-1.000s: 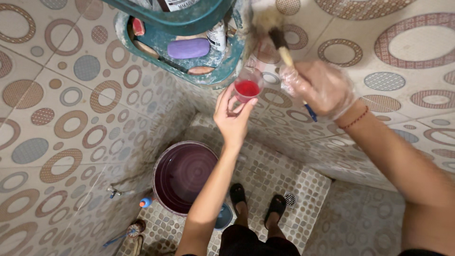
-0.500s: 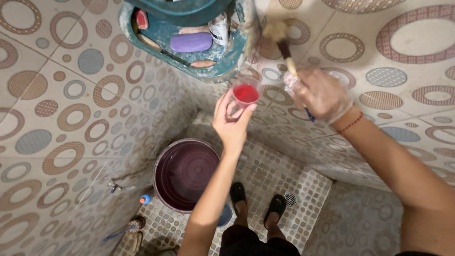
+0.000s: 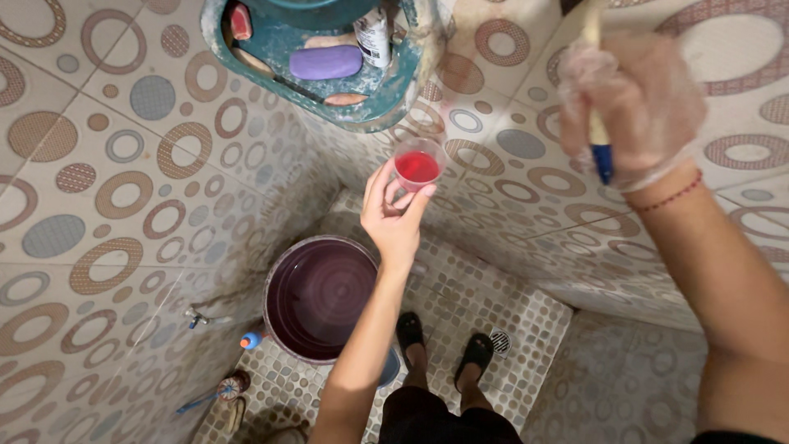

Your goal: The person squats in a tiled bathroom and uses a brush to scrub the wall and floor tiles with a red liquid from a small cup. They periodically pour more red liquid from a larger bottle into the cup and continue scrubbing the grout lines and tile surfaces.

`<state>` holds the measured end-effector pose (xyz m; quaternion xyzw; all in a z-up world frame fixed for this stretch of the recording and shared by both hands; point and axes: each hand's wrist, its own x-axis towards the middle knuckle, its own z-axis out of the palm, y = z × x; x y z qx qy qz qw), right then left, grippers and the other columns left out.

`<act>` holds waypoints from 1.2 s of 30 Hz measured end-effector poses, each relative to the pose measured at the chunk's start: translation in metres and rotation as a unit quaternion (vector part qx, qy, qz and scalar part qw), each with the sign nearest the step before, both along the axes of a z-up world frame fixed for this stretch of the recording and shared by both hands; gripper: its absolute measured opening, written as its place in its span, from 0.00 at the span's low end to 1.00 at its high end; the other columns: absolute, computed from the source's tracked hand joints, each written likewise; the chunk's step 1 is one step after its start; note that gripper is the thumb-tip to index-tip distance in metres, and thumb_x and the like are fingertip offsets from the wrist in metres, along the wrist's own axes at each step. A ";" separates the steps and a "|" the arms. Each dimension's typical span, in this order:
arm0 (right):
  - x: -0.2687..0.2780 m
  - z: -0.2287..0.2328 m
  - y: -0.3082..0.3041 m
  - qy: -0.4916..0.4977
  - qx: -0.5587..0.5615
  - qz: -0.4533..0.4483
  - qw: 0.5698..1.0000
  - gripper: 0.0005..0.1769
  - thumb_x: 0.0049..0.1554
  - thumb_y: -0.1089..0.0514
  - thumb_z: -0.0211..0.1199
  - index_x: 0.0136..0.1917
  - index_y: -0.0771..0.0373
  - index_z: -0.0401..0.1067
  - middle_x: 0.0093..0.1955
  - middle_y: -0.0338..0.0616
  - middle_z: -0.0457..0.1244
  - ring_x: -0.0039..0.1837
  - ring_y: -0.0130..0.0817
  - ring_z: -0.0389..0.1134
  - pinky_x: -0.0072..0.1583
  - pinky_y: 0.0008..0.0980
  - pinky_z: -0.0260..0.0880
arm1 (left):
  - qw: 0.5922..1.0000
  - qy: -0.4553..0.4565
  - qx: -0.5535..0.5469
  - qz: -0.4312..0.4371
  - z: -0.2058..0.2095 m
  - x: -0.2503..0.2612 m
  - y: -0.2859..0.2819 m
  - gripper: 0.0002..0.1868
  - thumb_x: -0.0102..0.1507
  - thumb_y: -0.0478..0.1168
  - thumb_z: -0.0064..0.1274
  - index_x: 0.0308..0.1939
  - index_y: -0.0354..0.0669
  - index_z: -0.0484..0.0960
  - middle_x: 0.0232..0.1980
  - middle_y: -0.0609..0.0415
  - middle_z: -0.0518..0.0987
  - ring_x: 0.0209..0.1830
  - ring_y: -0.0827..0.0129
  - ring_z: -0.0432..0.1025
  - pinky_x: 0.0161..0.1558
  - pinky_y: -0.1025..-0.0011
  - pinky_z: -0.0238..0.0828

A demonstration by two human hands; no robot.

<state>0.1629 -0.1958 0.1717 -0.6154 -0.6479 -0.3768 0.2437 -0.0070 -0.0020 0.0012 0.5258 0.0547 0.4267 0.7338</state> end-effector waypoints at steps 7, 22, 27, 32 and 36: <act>-0.036 -0.031 0.019 0.151 -0.236 -0.168 0.945 0.11 0.67 0.57 0.55 0.43 0.61 0.70 0.34 0.40 0.62 0.34 0.32 0.63 0.34 0.32 0.65 | 1.000 0.003 0.006 -0.001 0.001 -0.001 -0.006 0.34 0.57 0.19 0.65 0.67 0.26 0.72 0.67 0.46 0.70 0.64 0.56 0.75 0.59 0.63 0.83; -0.046 0.093 0.039 -0.077 -0.160 -0.092 0.980 0.11 0.66 0.64 0.53 0.41 0.68 0.67 0.28 0.44 0.62 0.27 0.33 0.61 0.24 0.30 0.53 | 1.000 -0.004 0.018 0.019 0.012 0.000 -0.012 0.34 0.57 0.19 0.65 0.67 0.26 0.72 0.69 0.45 0.69 0.65 0.56 0.74 0.59 0.63 0.83; -0.045 0.083 0.053 0.173 -0.532 -0.268 0.784 0.17 0.64 0.57 0.54 0.34 0.60 0.71 0.29 0.39 0.64 0.29 0.29 0.67 0.28 0.31 0.62 | 0.999 0.002 0.021 0.032 0.015 0.002 -0.012 0.34 0.57 0.19 0.65 0.67 0.26 0.71 0.69 0.45 0.69 0.65 0.55 0.75 0.59 0.63 0.83; -0.042 0.041 0.052 0.032 -0.367 -0.092 0.925 0.09 0.58 0.57 0.60 0.39 0.64 0.70 0.33 0.46 0.65 0.35 0.38 0.67 0.32 0.32 0.67 | 0.999 0.006 0.015 0.037 0.017 0.007 -0.016 0.34 0.57 0.19 0.65 0.66 0.26 0.72 0.69 0.44 0.69 0.65 0.55 0.75 0.59 0.63 0.83; -0.048 0.034 0.038 0.261 -0.318 -0.105 0.905 0.07 0.60 0.59 0.61 0.42 0.63 0.72 0.35 0.44 0.65 0.34 0.34 0.66 0.32 0.31 0.65 | 0.999 0.002 0.016 0.044 0.019 0.010 -0.017 0.34 0.57 0.19 0.65 0.67 0.26 0.71 0.69 0.44 0.69 0.65 0.56 0.74 0.59 0.64 0.84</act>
